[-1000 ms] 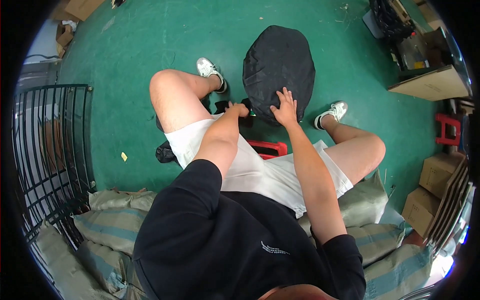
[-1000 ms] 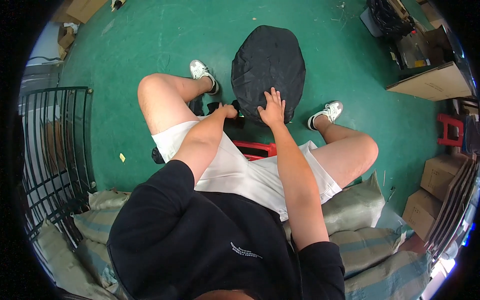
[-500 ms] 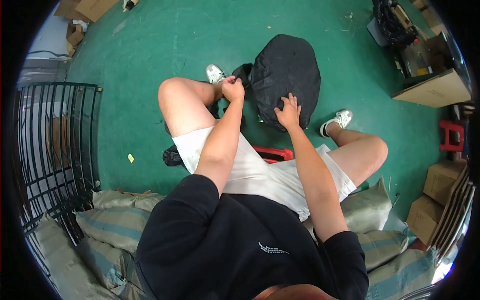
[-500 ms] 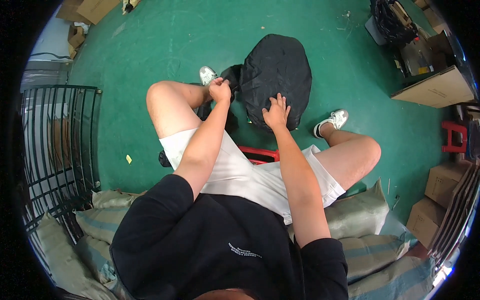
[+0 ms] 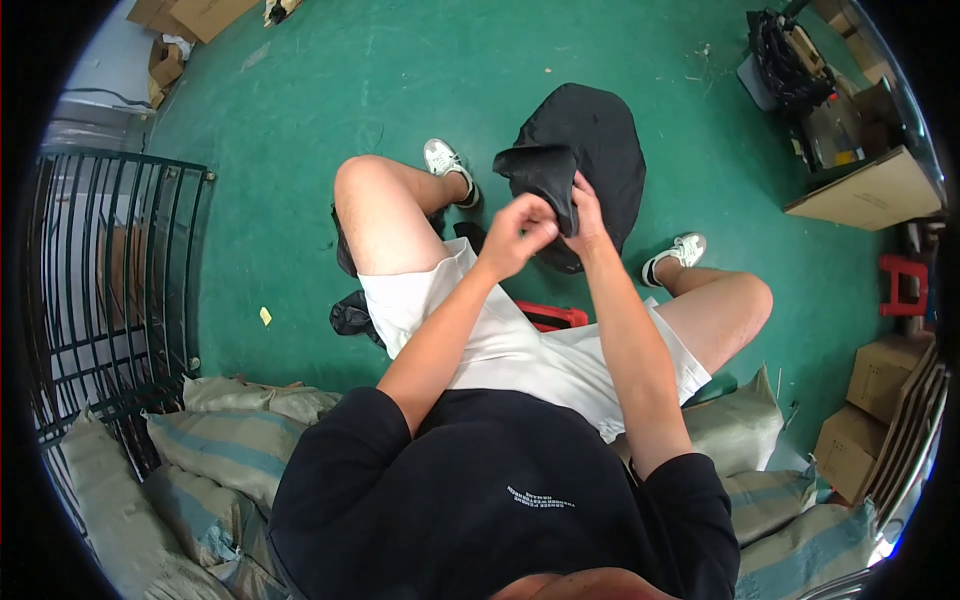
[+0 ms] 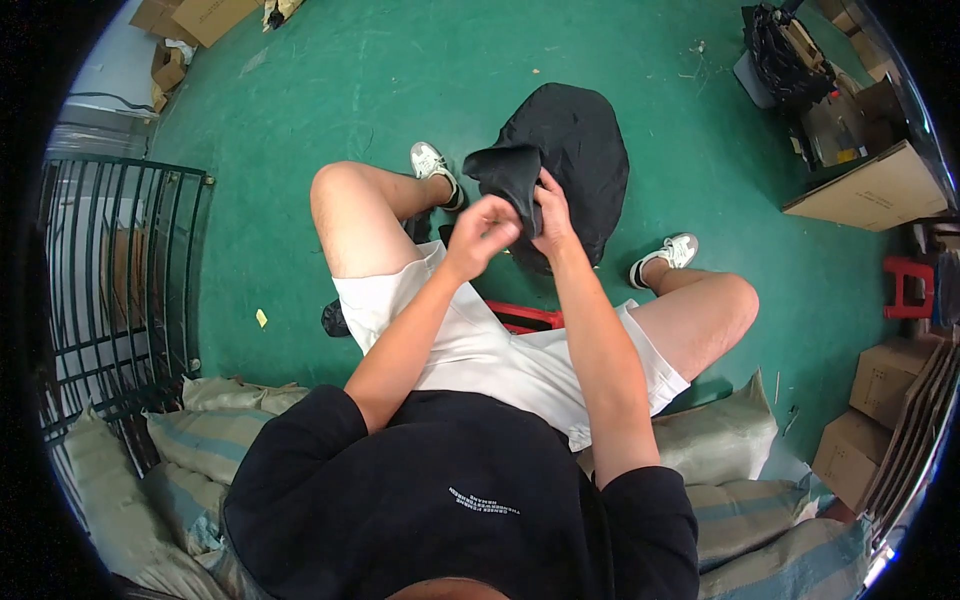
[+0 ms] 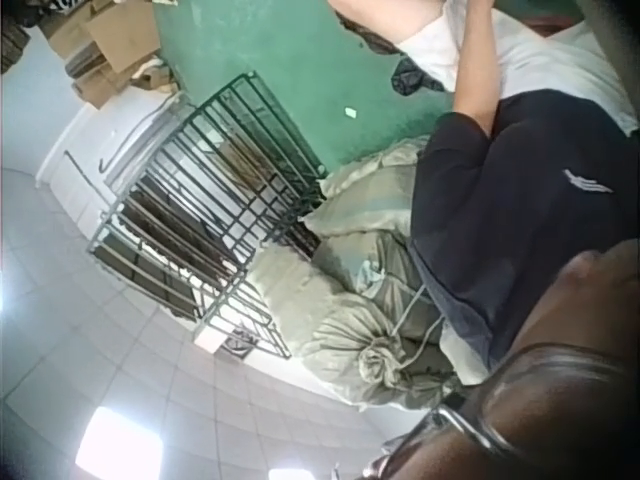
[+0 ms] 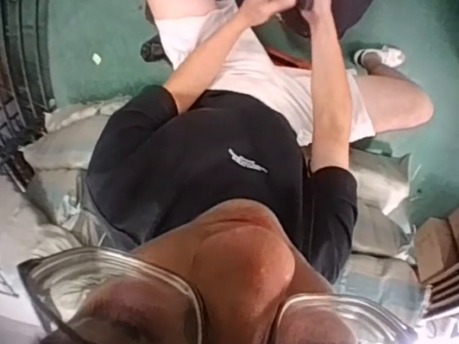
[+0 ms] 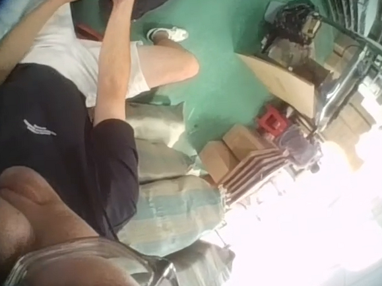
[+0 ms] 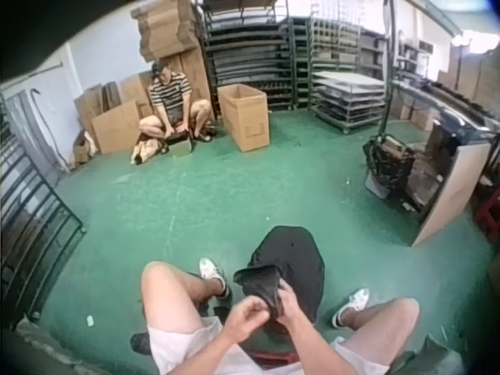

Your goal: Putting black fabric covers onto round stool seats.

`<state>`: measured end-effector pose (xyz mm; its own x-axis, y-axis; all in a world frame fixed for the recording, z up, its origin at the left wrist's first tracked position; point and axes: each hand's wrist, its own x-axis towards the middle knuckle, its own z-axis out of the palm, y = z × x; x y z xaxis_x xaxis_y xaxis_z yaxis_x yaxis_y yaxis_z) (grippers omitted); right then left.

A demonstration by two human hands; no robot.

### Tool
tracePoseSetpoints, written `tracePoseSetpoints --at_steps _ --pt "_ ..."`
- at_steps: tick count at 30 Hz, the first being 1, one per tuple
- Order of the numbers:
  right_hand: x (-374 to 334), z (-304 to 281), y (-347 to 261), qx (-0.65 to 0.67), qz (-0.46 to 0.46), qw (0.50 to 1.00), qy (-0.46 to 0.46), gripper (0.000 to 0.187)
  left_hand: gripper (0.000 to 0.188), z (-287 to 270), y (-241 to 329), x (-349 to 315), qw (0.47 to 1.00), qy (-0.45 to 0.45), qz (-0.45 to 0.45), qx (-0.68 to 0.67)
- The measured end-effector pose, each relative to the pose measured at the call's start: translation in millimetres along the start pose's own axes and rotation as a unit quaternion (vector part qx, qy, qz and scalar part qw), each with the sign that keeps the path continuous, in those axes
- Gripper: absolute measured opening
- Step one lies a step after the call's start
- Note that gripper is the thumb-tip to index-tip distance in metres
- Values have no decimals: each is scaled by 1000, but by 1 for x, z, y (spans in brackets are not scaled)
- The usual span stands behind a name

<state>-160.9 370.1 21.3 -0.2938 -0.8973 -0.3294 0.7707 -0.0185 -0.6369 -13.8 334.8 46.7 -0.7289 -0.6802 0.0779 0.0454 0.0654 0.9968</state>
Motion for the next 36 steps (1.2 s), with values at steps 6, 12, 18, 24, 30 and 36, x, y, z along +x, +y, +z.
tracePoseSetpoints --at_steps 6,12,18,24,30,36 --pt "-46 41 -80 -675 -203 703 -95 31 46 -39 24 15 966 77 -114 -217" --pt "-97 25 -76 -789 -322 501 -149 55 46 9 17 9 944 18 -170 -281" --pt "-73 11 -82 -515 -325 793 27 32 29 -4 -16 21 855 93 -179 -478" --pt "-64 -5 -87 -493 -341 787 145 17 26 -24 -47 22 826 75 -158 -535" --pt "-58 -17 -90 -440 -311 827 164 16 25 -1 -4 22 844 179 -198 -465" --pt "-54 -19 -100 -413 -362 808 215 35 19 -17 -6 26 961 122 -60 -239"
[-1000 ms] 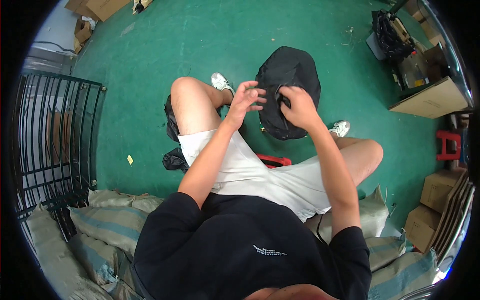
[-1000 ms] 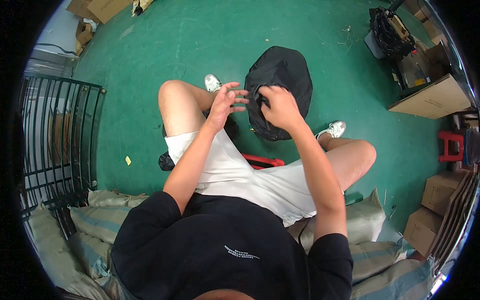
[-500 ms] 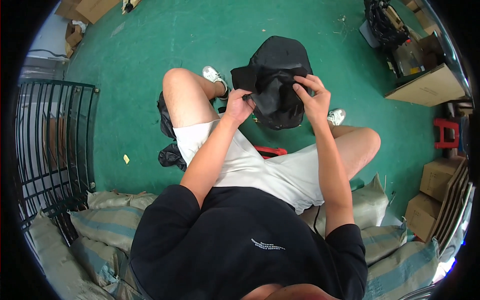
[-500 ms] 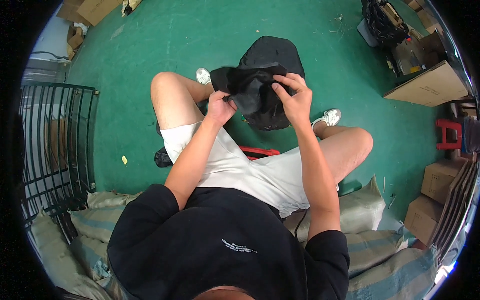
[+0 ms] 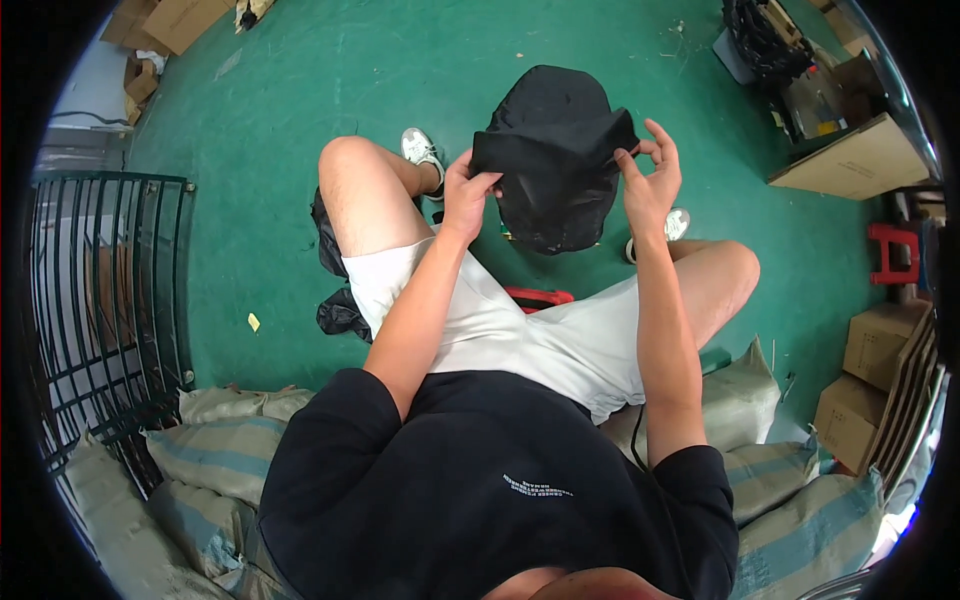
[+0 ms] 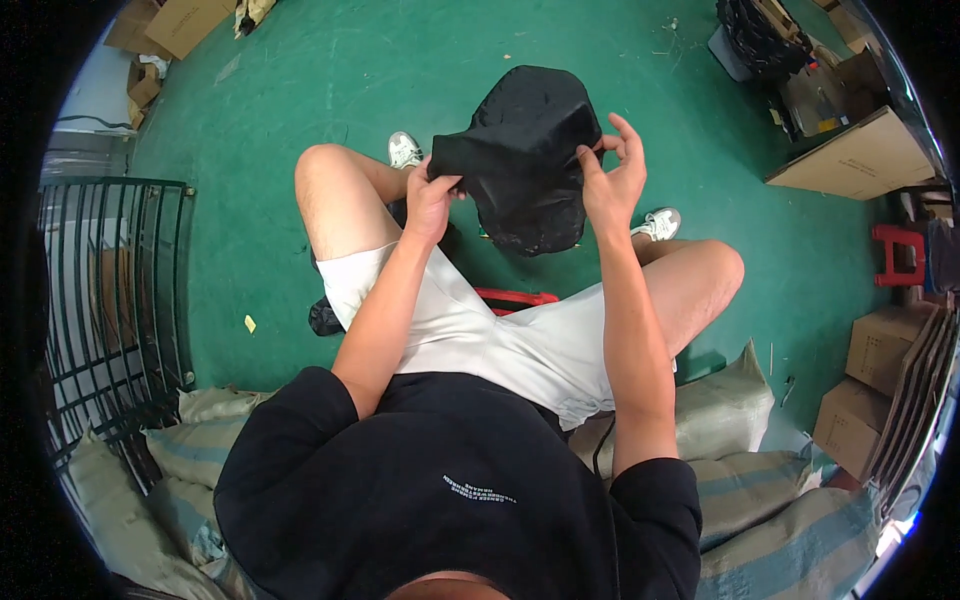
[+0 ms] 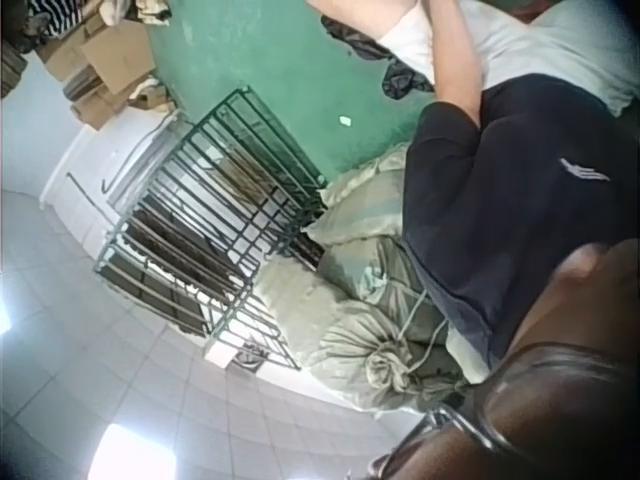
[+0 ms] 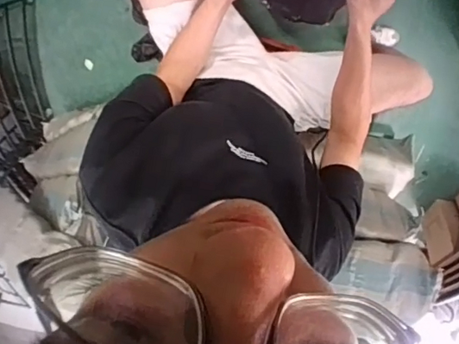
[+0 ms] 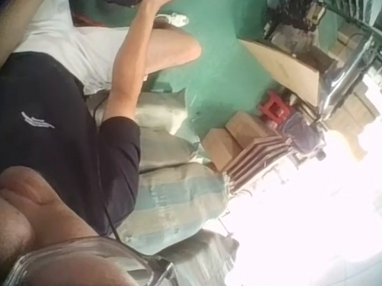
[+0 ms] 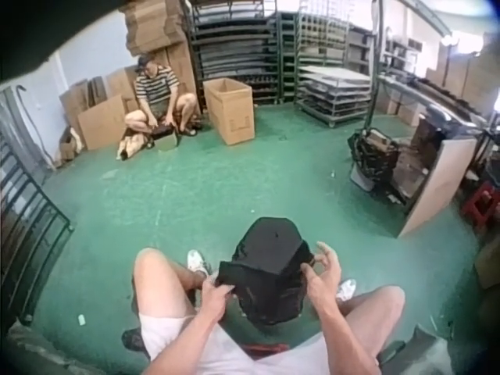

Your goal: Putting black fabric covers onto round stool seats.

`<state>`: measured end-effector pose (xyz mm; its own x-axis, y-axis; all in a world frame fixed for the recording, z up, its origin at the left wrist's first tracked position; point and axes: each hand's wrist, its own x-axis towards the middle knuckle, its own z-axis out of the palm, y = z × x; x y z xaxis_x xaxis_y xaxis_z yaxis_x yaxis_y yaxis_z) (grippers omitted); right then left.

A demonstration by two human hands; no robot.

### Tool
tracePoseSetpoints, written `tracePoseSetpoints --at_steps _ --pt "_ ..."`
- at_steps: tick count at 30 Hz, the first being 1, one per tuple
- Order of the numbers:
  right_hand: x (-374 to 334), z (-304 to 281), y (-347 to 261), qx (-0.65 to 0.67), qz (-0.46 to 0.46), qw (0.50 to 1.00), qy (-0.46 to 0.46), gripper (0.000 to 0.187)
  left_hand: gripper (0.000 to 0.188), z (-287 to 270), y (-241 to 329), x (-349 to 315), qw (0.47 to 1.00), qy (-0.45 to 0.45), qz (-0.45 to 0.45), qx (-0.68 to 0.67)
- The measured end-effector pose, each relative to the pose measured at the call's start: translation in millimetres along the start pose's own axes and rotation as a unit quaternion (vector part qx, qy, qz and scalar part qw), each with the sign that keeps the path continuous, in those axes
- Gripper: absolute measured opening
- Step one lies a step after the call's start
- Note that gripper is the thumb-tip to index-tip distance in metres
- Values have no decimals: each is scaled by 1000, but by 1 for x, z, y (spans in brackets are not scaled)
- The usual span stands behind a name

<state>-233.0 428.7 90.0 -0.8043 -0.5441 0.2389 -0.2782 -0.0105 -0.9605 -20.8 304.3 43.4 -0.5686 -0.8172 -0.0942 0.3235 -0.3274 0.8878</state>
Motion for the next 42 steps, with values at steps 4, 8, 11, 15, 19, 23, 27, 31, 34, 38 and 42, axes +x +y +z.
tracePoseSetpoints --at_steps 4,8,11,15,19,23,27,31,34,38,42 --pt "10 -14 12 -69 -52 994 67 29 27 13 12 -5 935 66 246 245" --pt "20 -20 1 262 137 945 136 18 32 44 20 -35 760 -49 469 447" --pt "33 -45 29 488 277 825 66 19 30 65 -4 -57 755 -265 351 486" --pt "21 -37 -6 488 337 805 -32 22 31 38 -51 -56 769 -363 207 484" --pt "11 -27 -11 532 324 777 -94 24 42 24 -69 -27 978 4 -193 77" --pt "3 -21 -19 530 352 765 -106 27 42 18 -54 -10 976 96 -176 -86" --pt "2 -16 -20 512 365 773 -85 27 37 15 -31 -7 959 19 -180 -217" --pt "8 -22 -10 522 328 780 -106 28 31 21 -30 -10 938 64 -232 -252" --pt "13 -30 -1 509 304 799 -99 27 32 21 -25 -7 939 44 -187 -284" --pt "10 -20 -32 518 300 797 -80 22 37 14 -13 -2 936 28 -187 -295" --pt "20 -35 -32 500 296 812 -63 15 46 -1 -3 4 892 -59 -199 -402"
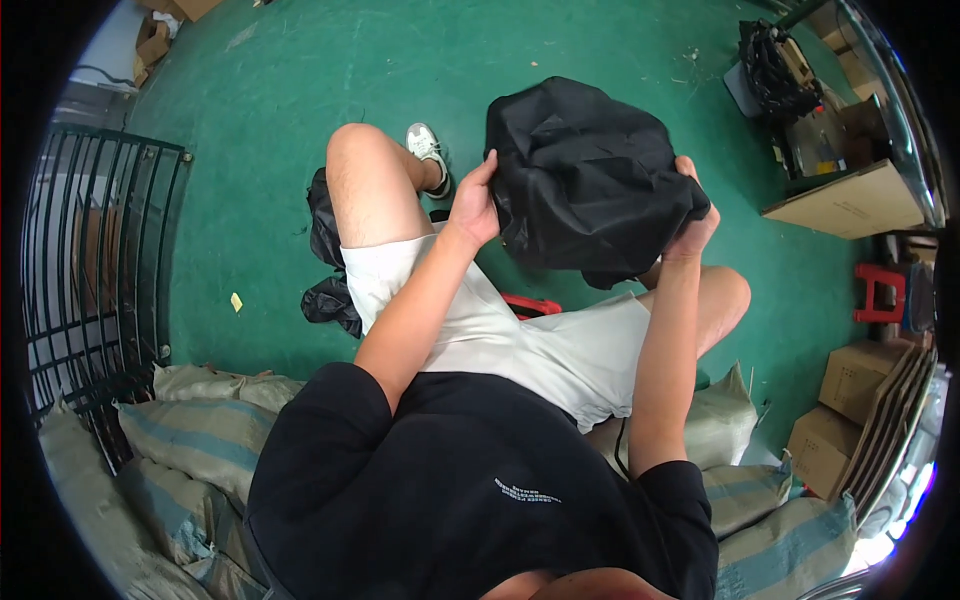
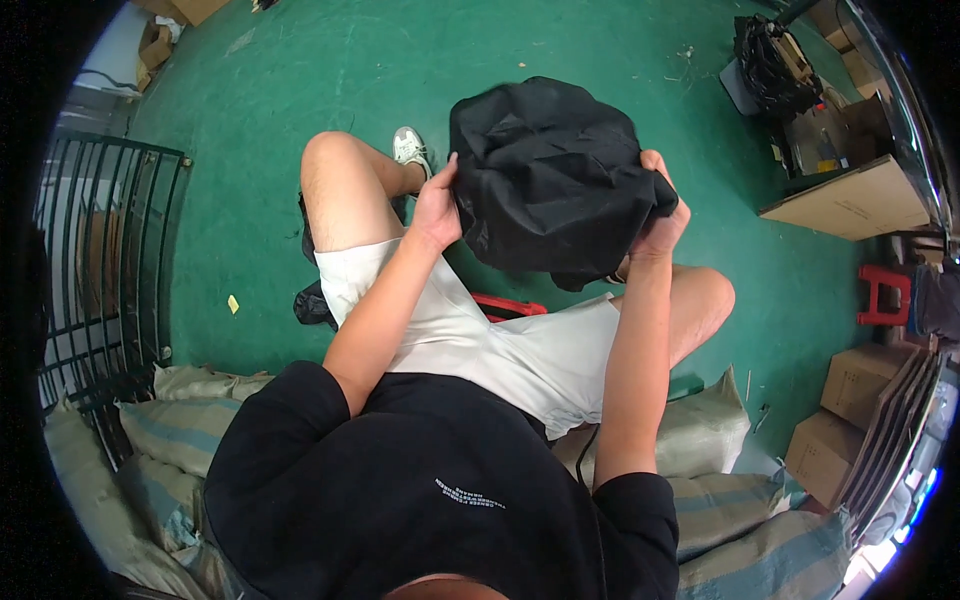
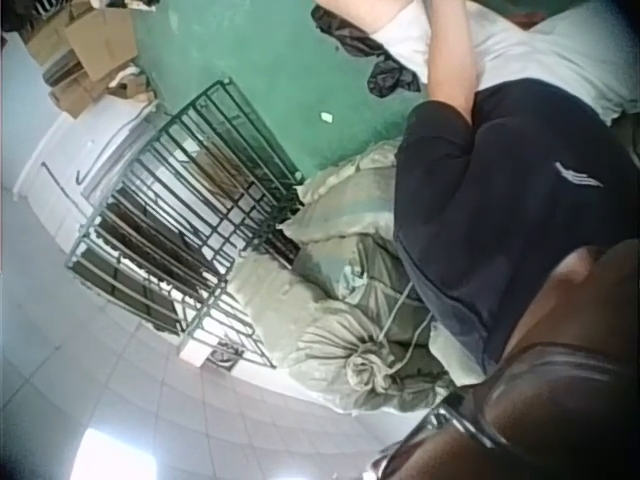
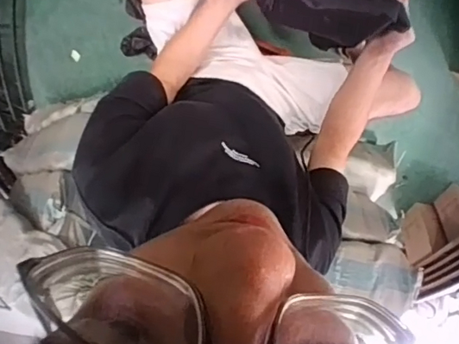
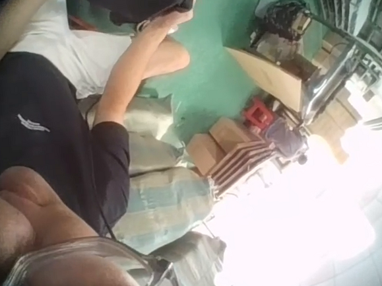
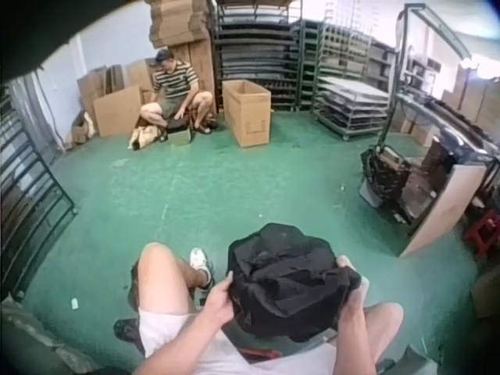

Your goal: Putting black fabric covers onto round stool seats.

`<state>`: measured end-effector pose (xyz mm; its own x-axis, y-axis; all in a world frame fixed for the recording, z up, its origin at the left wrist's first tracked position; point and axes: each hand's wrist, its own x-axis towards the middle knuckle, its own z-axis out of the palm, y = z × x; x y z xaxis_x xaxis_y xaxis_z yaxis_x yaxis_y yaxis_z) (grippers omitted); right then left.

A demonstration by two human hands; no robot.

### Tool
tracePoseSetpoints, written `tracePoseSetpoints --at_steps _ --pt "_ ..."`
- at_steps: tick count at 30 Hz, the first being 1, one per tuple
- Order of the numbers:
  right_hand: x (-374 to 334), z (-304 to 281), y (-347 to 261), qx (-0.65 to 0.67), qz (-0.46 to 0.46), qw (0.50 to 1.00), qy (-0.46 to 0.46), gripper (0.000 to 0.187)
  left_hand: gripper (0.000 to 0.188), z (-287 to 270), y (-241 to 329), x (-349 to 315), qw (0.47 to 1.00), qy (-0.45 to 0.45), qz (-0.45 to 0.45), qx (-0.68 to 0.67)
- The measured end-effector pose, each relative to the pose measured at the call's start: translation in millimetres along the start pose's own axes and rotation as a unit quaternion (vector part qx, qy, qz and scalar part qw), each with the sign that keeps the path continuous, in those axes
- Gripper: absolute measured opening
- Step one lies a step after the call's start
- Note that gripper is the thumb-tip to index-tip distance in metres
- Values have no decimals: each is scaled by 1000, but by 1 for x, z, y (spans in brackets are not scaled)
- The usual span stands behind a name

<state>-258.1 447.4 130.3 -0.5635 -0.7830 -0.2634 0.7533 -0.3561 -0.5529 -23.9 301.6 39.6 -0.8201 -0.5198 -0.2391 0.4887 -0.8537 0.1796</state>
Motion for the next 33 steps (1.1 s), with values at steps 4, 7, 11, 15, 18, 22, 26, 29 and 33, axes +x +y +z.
tracePoseSetpoints --at_steps 4,7,11,15,18,22,26,29,33 --pt "9 -27 -16 -17 10 974 -225 14 43 9 23 -3 997 -71 9 -33" --pt "10 -25 -13 -11 25 938 -345 26 40 32 43 -12 993 -114 27 0" --pt "-9 -2 4 18 114 972 -203 41 38 49 77 -4 977 -204 13 55" --pt "4 -18 37 -221 205 947 -115 65 36 40 80 7 986 -143 -25 76" --pt "-3 11 50 -362 281 879 -133 49 38 34 69 6 989 -134 -14 63" --pt "12 -6 60 -324 192 921 -99 32 44 42 57 3 997 -33 8 74" --pt "23 -15 43 -213 108 967 -93 28 37 57 57 -5 991 -36 -16 128" --pt "21 -12 34 -186 118 970 -99 29 38 42 57 0 938 -44 37 341" --pt "20 -16 35 -124 99 984 -77 31 52 34 48 7 935 75 5 346"
